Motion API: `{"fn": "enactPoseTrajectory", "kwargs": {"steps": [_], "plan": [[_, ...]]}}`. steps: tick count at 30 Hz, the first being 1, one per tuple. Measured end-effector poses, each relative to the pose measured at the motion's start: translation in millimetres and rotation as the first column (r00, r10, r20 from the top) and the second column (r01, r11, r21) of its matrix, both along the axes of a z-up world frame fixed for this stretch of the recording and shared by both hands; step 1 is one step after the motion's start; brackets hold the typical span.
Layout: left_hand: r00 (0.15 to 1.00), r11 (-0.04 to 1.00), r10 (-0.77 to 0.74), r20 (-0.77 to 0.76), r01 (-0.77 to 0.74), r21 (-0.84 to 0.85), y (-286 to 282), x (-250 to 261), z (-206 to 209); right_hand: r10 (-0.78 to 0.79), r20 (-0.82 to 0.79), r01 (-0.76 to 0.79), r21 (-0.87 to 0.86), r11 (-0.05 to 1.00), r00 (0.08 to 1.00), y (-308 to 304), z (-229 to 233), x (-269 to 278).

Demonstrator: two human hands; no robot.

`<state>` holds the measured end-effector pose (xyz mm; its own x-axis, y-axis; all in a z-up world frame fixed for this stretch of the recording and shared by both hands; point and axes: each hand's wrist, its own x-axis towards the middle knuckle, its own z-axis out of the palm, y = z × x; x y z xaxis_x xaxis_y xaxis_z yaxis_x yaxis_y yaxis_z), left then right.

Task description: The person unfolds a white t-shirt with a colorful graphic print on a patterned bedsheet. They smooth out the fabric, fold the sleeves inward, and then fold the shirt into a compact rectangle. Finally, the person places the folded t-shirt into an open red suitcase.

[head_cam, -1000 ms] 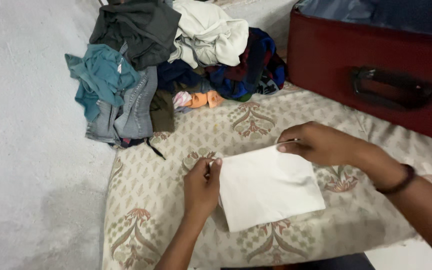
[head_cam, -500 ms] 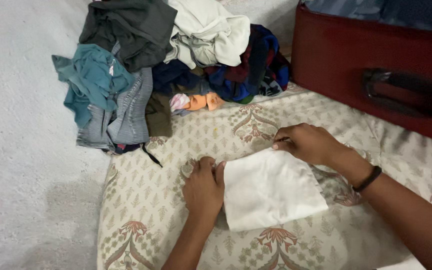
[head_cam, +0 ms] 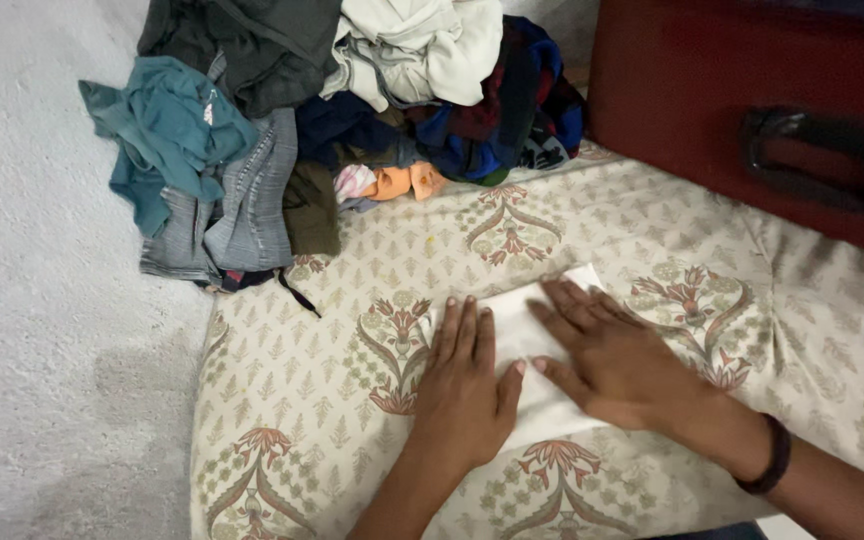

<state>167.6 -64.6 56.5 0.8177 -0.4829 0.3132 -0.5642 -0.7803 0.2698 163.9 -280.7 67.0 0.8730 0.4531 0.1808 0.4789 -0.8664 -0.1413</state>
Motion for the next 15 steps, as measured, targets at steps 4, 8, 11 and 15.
{"fn": "enactPoseTrajectory", "kwargs": {"steps": [4, 8, 11, 15], "plan": [[0.999, 0.999, 0.041, -0.025, -0.040, 0.014, 0.2, -1.0, -2.4, -0.114, -0.052, 0.115, 0.012, 0.993, 0.992, -10.6, -11.9, 4.5], [0.991, 0.991, 0.112, 0.072, -0.116, 0.058, 3.5, 2.1, 1.0, -0.107, -0.033, 0.108, 0.010, 0.994, 0.994, -15.5, -11.4, 3.1], [0.926, 0.908, 0.376, -0.048, -0.378, -0.179, 21.6, -0.7, 8.2, -0.152, 0.069, 0.142, 0.135, 0.981, 0.986, -23.2, -1.7, -2.4], [0.859, 0.834, 0.499, -0.110, -0.511, -0.206, 45.0, 12.1, 16.3, -0.139, 0.206, 0.109, 0.150, 0.983, 0.969, -18.7, 14.1, -11.2]]}}
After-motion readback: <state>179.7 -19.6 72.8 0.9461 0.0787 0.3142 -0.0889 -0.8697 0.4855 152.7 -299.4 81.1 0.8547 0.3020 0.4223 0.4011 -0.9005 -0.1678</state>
